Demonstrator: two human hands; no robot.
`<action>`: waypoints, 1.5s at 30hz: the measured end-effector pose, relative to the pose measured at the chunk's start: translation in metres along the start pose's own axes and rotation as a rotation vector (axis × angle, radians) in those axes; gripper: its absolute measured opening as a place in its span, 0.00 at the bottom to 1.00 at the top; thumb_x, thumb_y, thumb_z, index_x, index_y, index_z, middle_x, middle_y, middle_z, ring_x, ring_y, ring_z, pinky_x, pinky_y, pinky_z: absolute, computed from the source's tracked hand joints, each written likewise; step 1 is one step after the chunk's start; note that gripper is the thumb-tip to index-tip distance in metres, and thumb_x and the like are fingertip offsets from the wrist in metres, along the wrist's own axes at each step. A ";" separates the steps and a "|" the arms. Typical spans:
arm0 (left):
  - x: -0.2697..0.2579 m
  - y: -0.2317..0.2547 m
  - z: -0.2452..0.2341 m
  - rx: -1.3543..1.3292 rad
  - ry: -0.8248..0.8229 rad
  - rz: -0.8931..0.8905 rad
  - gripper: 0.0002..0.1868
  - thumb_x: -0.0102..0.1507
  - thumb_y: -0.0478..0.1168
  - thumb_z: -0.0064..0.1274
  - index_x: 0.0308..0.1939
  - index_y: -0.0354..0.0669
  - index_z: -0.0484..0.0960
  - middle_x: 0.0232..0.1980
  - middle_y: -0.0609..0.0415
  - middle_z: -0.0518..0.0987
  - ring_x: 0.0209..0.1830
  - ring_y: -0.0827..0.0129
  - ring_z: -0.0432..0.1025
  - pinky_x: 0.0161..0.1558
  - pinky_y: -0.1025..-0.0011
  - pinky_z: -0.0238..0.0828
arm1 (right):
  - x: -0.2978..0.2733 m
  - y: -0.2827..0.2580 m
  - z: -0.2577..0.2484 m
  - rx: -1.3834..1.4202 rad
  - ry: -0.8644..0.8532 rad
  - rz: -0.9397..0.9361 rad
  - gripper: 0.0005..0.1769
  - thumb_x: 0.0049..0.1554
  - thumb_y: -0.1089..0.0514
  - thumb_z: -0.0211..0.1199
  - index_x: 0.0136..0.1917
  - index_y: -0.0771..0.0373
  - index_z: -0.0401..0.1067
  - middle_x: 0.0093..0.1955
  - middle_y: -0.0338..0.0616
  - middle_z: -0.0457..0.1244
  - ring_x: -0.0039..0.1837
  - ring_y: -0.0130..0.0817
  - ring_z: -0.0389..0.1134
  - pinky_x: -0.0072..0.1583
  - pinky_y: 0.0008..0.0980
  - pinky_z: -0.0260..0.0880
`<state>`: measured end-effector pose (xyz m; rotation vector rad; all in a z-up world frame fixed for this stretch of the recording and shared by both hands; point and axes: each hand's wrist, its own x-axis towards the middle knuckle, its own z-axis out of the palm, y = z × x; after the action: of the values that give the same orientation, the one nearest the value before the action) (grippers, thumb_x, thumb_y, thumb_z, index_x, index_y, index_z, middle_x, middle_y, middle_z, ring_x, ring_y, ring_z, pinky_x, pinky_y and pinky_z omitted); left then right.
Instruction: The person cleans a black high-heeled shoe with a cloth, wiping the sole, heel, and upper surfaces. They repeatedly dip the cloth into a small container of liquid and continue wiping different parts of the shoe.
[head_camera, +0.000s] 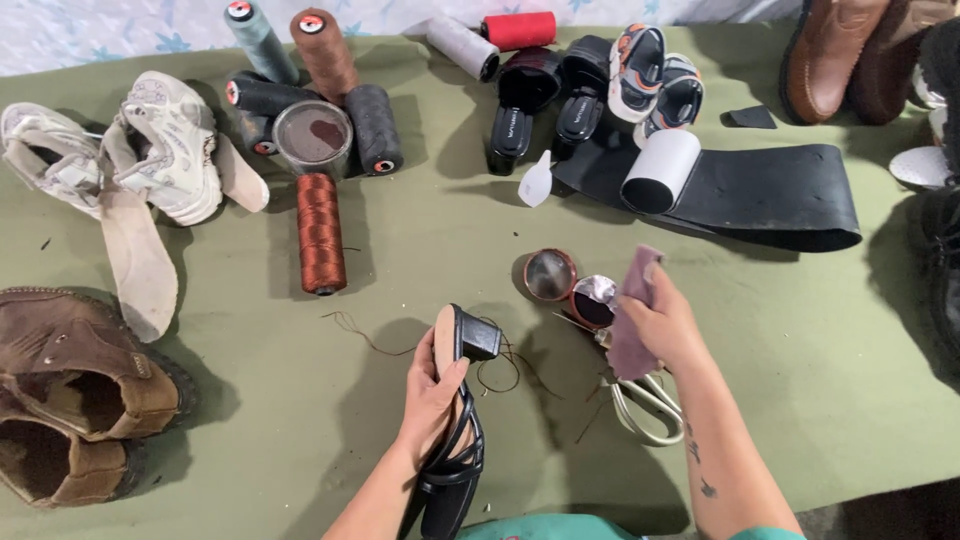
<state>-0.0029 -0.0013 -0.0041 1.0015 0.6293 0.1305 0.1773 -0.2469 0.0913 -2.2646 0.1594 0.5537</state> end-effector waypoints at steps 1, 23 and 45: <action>0.001 -0.003 -0.001 -0.030 -0.006 0.006 0.43 0.56 0.42 0.61 0.74 0.42 0.64 0.68 0.49 0.76 0.62 0.67 0.71 0.61 0.69 0.68 | -0.007 -0.001 -0.005 0.009 0.043 0.023 0.18 0.60 0.57 0.57 0.62 0.60 0.62 0.59 0.48 0.65 0.57 0.41 0.63 0.56 0.42 0.62; 0.003 -0.002 -0.001 -0.003 -0.009 0.009 0.48 0.52 0.46 0.63 0.75 0.41 0.62 0.68 0.47 0.75 0.63 0.65 0.71 0.64 0.67 0.67 | 0.017 0.031 0.020 0.963 -0.079 0.167 0.32 0.57 0.62 0.54 0.75 0.55 0.60 0.58 0.52 0.70 0.43 0.34 0.68 0.43 0.32 0.69; -0.003 0.003 0.001 -0.039 -0.022 0.005 0.46 0.54 0.45 0.62 0.75 0.41 0.62 0.68 0.48 0.76 0.62 0.64 0.72 0.62 0.68 0.68 | 0.013 -0.038 0.056 -0.630 0.101 -0.166 0.64 0.49 0.30 0.70 0.83 0.50 0.37 0.62 0.45 0.64 0.59 0.49 0.69 0.51 0.50 0.71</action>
<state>-0.0037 -0.0012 0.0002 0.9656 0.6026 0.1357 0.1805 -0.1792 0.0775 -2.8834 -0.1797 0.4393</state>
